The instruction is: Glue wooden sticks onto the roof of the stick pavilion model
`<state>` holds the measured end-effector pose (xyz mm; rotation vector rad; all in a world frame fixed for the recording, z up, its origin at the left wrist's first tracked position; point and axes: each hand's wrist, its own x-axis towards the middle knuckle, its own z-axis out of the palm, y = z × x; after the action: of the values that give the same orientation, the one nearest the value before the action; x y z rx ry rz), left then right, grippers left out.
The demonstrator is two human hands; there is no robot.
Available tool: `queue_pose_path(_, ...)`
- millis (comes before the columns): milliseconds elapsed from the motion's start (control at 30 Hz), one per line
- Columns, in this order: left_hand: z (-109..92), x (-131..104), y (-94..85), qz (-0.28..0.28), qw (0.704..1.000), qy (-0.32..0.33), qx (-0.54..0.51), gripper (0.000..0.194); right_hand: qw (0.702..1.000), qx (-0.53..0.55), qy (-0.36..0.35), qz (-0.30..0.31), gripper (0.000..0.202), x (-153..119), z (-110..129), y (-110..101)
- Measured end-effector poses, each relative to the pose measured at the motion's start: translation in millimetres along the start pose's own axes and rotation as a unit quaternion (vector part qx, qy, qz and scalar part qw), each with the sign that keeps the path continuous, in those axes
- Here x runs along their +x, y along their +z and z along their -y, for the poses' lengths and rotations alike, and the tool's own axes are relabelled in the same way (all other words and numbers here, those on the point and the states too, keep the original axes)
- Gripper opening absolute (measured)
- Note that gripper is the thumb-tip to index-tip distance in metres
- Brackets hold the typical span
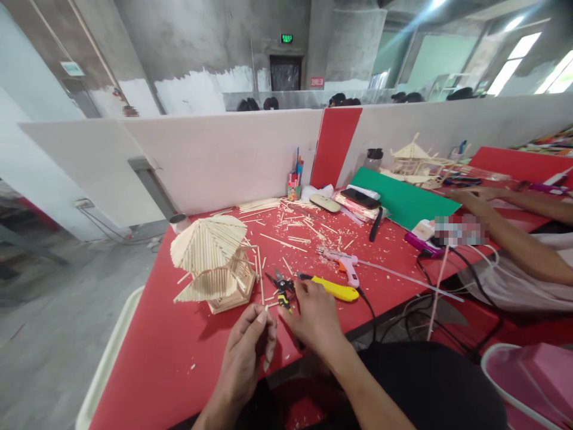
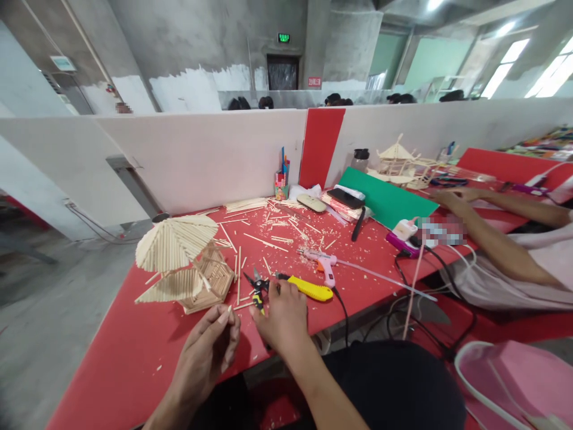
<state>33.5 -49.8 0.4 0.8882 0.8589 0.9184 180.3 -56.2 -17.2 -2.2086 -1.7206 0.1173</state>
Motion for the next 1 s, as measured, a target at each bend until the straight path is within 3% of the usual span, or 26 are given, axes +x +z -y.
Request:
queue_pose_path(133, -1, 0, 1.7, -0.007, 1.000, -0.016, -0.007, 0.033, 0.995, -0.076, 0.015, -0.069, 0.036, 11, -26, -4)
queue_pose_path(300, 9, 1, -5.8, -0.035, 0.998, -0.044, 0.011, 0.036, 0.991, -0.123, 0.037, -0.046, 0.021, 16, -60, 0)
queue_pose_path(367, 15, 0, -10.2, -0.044, 0.998, -0.048, 0.010, 0.036, 0.990, -0.124, 0.040, -0.048, 0.025, 11, -64, 4)
queue_pose_path(467, 18, 0, -13.4, -0.066, 0.996, -0.054, -0.013, 0.034, 0.994, -0.076, 0.019, -0.081, 0.036, -8, -58, 5)
queue_pose_path(567, 15, 0, -10.3, -0.057, 0.996, -0.055, -0.030, 0.033, 0.981, 0.097, -0.117, -0.119, 0.032, -34, -42, -3)
queue_pose_path(633, 12, 1, -6.1, -0.046, 0.996, -0.058, -0.043, 0.033, 0.960, 0.136, -0.205, -0.131, 0.032, -47, -32, -11)
queue_pose_path(700, 10, 1, -2.4, -0.038, 0.995, -0.065, -0.060, 0.033, 0.947, 0.146, -0.244, -0.146, 0.035, -54, -26, -18)
queue_pose_path(1000, 10, -1, -0.6, -0.014, 0.994, -0.066, -0.085, 0.032, 0.947, 0.154, -0.241, -0.146, 0.037, -58, -29, -18)
